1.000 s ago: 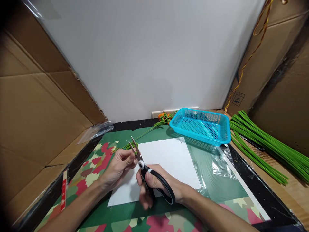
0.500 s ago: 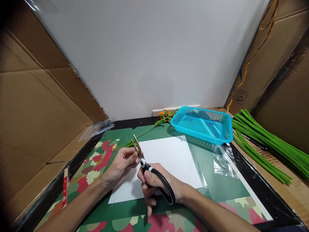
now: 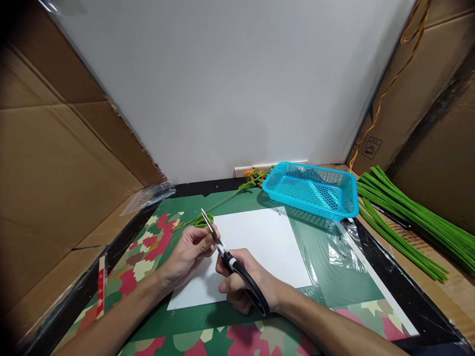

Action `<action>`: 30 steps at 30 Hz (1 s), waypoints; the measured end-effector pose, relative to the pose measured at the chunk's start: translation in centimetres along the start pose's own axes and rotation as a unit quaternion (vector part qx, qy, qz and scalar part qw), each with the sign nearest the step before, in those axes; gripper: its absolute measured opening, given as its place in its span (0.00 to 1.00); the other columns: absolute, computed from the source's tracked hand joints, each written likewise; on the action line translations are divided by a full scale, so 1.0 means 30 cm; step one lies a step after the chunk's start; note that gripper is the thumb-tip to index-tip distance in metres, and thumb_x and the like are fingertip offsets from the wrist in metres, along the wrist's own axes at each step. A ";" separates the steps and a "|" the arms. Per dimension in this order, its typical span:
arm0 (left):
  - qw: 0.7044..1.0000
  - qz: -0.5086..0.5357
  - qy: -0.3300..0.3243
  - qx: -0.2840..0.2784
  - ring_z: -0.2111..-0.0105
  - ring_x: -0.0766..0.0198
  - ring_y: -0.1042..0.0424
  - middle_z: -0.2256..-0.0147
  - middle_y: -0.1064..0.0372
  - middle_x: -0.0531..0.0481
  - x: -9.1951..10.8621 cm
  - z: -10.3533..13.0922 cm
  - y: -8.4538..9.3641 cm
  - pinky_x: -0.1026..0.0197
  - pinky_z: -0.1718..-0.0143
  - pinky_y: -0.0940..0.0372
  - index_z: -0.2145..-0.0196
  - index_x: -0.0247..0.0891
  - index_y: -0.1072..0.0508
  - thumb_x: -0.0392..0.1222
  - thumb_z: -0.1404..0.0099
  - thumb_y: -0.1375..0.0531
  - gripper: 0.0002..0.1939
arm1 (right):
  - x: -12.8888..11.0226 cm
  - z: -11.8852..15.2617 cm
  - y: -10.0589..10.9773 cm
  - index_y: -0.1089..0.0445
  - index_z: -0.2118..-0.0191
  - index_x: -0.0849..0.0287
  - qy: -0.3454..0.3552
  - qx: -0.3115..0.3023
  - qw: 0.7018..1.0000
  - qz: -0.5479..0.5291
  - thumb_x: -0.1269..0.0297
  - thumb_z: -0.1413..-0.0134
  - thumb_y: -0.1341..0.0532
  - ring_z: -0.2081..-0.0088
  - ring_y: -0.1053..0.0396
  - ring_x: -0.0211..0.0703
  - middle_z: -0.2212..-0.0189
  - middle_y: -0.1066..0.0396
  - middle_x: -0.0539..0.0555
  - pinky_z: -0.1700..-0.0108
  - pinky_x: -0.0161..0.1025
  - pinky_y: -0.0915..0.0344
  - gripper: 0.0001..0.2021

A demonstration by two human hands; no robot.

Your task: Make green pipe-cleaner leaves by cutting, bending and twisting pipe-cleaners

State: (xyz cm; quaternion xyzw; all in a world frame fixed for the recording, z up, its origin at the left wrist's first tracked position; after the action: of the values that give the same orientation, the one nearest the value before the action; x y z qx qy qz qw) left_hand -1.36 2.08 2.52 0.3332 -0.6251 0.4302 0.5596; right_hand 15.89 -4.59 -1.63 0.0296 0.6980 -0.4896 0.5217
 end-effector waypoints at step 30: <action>0.999 0.031 -0.013 0.012 0.81 0.77 0.52 0.79 0.43 0.58 -0.005 -0.012 -0.010 0.67 0.79 0.62 0.62 0.31 0.14 0.53 0.39 0.26 0.20 | -0.037 -0.014 -0.025 0.44 0.64 0.52 0.008 0.043 0.998 0.055 0.67 0.56 0.36 0.87 0.52 0.30 0.86 0.45 0.36 0.87 0.25 0.48 0.16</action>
State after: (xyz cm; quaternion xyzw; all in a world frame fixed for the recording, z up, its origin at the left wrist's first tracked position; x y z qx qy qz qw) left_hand -0.92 2.26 2.42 0.3266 -0.6371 0.4504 0.5335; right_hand 15.68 -4.18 -0.31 0.0939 0.6779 -0.4893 0.5406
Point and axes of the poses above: each hand's wrist, its own z-axis away from the middle knuckle, its own y-axis out of the back of the hand, x = y × z, the point moved 1 cm from there along -z, towards the middle knuckle
